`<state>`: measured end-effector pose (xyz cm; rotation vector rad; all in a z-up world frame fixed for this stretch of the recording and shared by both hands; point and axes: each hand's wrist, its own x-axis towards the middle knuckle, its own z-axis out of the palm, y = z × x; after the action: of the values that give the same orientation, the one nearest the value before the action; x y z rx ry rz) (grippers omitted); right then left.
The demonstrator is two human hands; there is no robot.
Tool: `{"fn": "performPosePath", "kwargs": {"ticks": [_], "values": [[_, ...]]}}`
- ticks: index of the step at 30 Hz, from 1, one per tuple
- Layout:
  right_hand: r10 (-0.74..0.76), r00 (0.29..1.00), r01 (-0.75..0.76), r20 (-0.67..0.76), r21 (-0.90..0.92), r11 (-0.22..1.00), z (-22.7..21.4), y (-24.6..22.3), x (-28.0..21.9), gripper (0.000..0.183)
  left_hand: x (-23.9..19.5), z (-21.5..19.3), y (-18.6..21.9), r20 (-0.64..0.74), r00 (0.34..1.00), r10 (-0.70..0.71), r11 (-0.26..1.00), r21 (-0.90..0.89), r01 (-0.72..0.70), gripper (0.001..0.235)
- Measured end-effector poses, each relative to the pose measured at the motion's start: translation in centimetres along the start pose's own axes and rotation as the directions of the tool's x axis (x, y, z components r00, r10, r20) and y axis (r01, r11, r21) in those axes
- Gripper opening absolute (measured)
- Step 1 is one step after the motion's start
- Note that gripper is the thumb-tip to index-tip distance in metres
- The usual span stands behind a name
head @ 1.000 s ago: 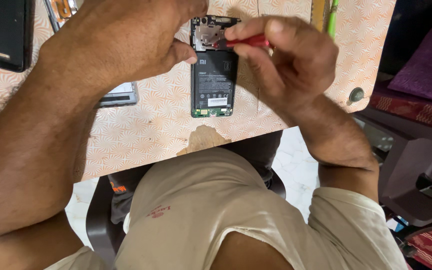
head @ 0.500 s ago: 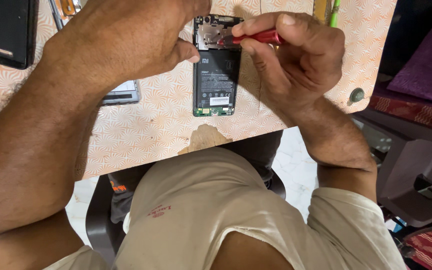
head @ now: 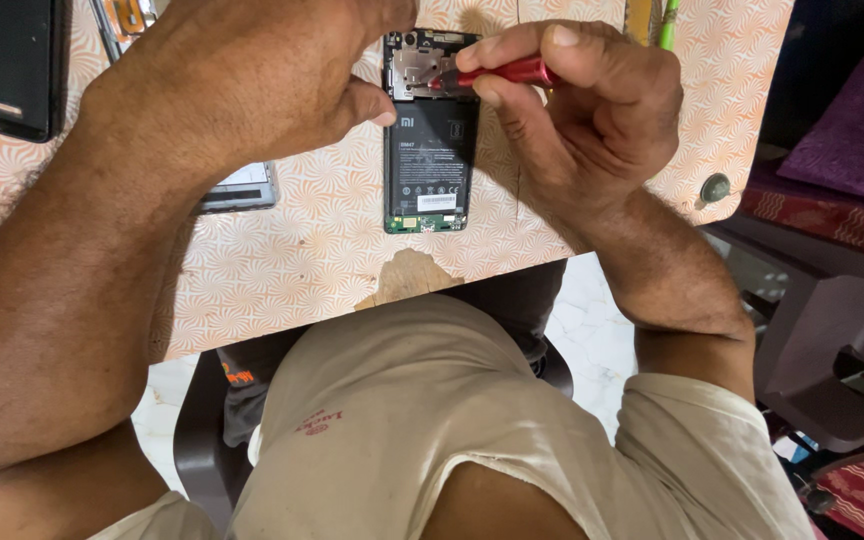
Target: The person uses a red screwdriver and a yellow plastic tool to pry open and disassemble a smartphone. They remove screws and carefully lift internal components, including the battery, from the device's chassis.
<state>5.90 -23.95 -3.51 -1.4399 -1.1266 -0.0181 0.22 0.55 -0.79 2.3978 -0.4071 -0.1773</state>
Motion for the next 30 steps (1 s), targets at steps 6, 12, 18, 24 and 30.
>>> {"fn": "performPosePath", "kwargs": {"ticks": [6, 12, 18, 24, 30], "values": [[0.012, 0.998, -0.009, 0.054, -0.048, 0.999, -0.4, -0.5, 0.3, 0.054, 0.0, 0.0, 0.0, -0.005, 1.000, 0.020, 1.000, 0.006, -0.020, 0.043], [0.036, 0.987, -0.034, 0.156, -0.018, 0.999, -1.2, -1.0, 0.4, 0.053, 0.1, -0.1, 0.0, 0.014, 1.000, 0.001, 1.000, 0.017, -0.001, 0.042], [-0.155, 0.971, 0.166, 0.182, -0.047, 0.985, -1.1, -0.3, 2.0, 0.043, 0.0, 0.0, -0.2, 0.018, 1.000, -0.021, 0.999, -0.024, 0.022, 0.041], [-0.151, 0.975, 0.183, 0.163, -0.204, 0.962, -1.1, -1.5, 3.3, 0.034, 0.0, -0.1, 0.0, -0.025, 0.999, 0.026, 0.998, -0.061, -0.027, 0.037], [-0.129, 0.972, 0.193, 0.197, -0.351, 0.916, -1.4, -2.3, 3.9, 0.036, 0.0, -0.1, 0.2, -0.012, 1.000, -0.020, 0.997, -0.070, 0.019, 0.039]]}}
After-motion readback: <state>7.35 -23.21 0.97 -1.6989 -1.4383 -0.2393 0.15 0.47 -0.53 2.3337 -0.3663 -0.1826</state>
